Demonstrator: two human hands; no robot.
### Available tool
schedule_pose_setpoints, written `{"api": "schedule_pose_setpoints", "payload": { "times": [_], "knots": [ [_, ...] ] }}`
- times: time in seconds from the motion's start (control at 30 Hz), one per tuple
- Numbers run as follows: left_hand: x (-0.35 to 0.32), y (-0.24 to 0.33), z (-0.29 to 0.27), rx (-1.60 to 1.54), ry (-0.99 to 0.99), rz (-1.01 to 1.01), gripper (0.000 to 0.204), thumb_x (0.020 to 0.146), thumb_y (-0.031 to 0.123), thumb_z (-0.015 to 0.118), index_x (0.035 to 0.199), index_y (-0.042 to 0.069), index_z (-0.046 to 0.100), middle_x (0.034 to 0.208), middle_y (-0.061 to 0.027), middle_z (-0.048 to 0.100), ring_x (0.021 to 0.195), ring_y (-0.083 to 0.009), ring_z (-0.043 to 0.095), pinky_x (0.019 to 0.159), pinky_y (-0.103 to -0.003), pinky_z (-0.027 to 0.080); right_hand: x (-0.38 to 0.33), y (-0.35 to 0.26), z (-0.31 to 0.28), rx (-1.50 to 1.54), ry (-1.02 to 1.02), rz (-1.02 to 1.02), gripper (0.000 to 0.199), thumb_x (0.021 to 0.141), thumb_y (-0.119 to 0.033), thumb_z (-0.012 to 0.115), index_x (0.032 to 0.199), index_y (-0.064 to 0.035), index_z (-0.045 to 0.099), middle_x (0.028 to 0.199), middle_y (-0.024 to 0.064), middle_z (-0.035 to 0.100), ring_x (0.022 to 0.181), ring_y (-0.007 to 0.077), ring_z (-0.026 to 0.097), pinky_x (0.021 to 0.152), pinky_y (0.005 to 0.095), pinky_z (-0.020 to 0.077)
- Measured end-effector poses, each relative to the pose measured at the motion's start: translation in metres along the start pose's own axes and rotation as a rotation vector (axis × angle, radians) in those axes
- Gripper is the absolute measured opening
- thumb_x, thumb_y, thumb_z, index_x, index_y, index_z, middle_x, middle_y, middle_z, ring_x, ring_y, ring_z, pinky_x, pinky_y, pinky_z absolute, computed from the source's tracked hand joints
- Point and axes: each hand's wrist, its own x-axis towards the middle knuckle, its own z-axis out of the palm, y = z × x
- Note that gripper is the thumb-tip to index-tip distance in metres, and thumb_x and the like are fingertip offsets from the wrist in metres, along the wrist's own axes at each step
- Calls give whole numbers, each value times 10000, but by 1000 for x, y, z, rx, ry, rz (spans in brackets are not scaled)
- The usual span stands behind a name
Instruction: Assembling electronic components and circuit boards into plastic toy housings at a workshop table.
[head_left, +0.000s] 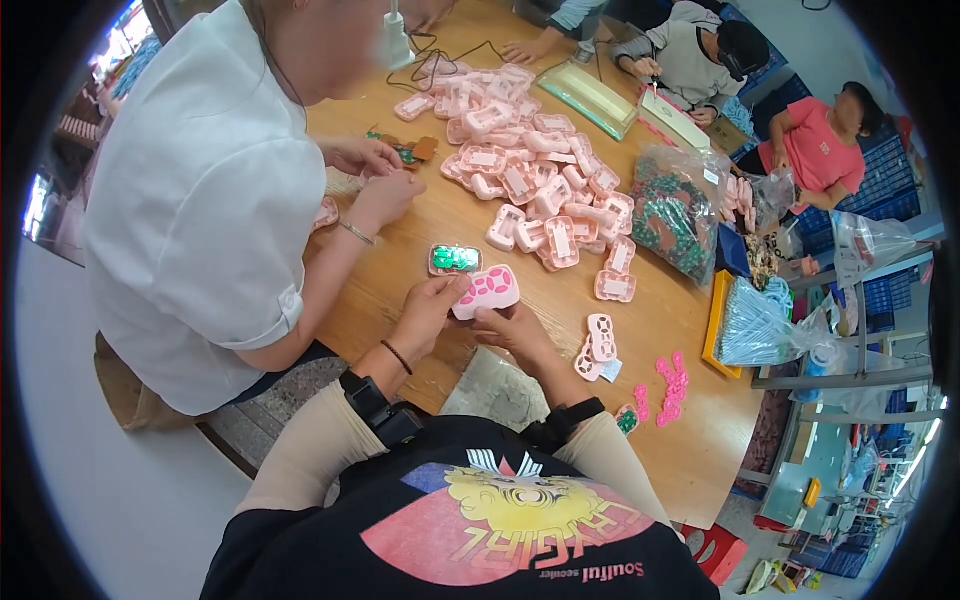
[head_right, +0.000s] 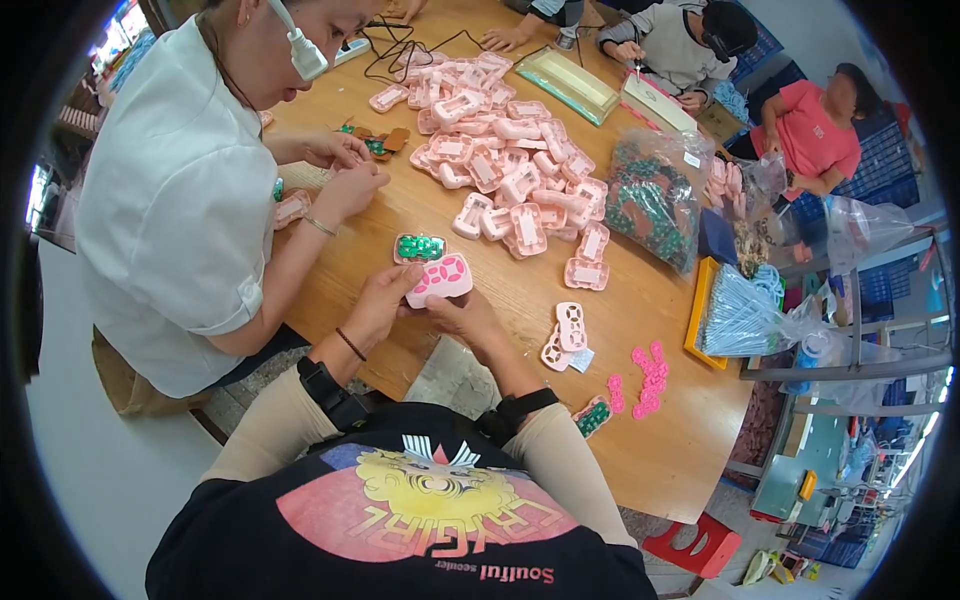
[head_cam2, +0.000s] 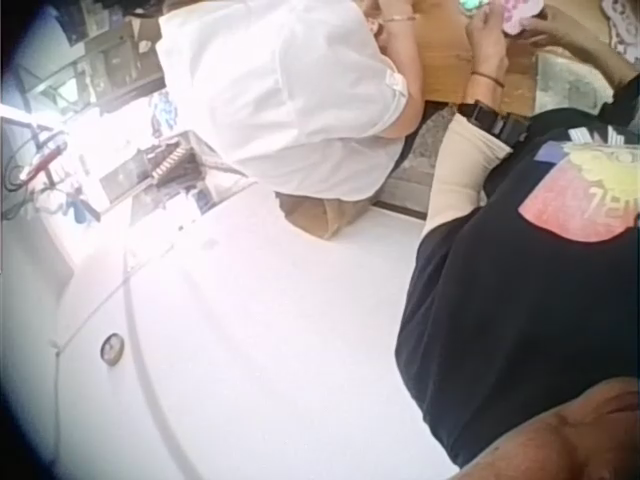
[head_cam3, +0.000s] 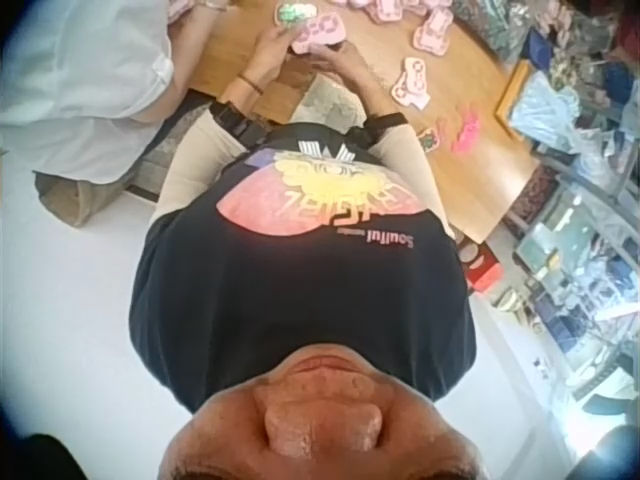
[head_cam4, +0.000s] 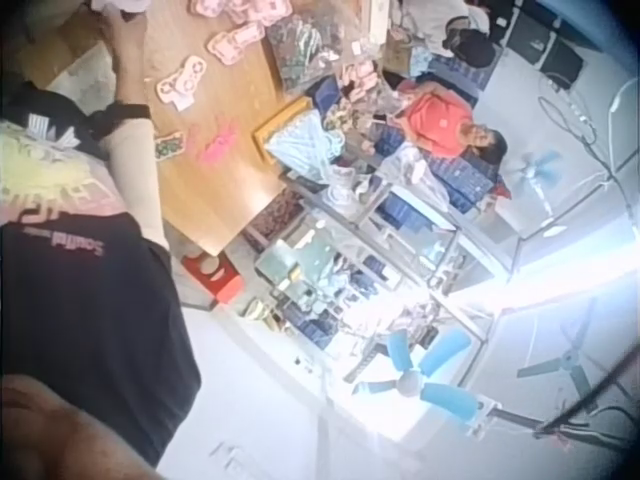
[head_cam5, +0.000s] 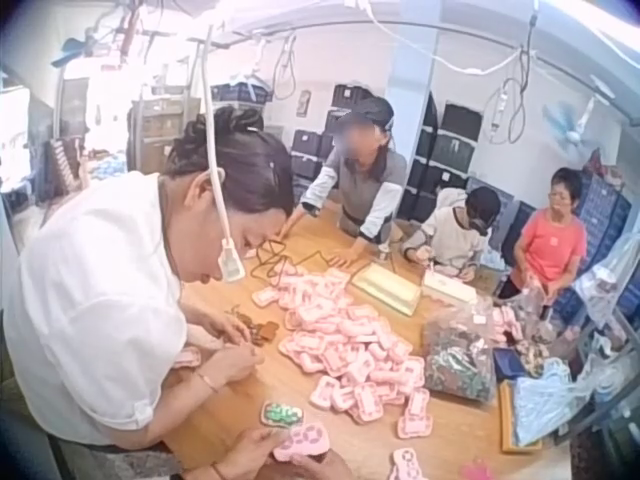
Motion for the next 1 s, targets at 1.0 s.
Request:
{"api": "schedule_pose_setpoints", "payload": {
  "times": [1.0],
  "knots": [
    [-4, -28, -71, 1732, -298, 990, 412, 756, 137, 611, 1161, 101, 544, 1242, -110, 497, 1172, -237, 460, 1021, -379, 343, 21, 62, -42, -1085, 26, -987, 242, 726, -103, 668, 939, -55, 563, 1079, 115, 578, 915, 311, 586, 775, 369, 499]
  ]
}}
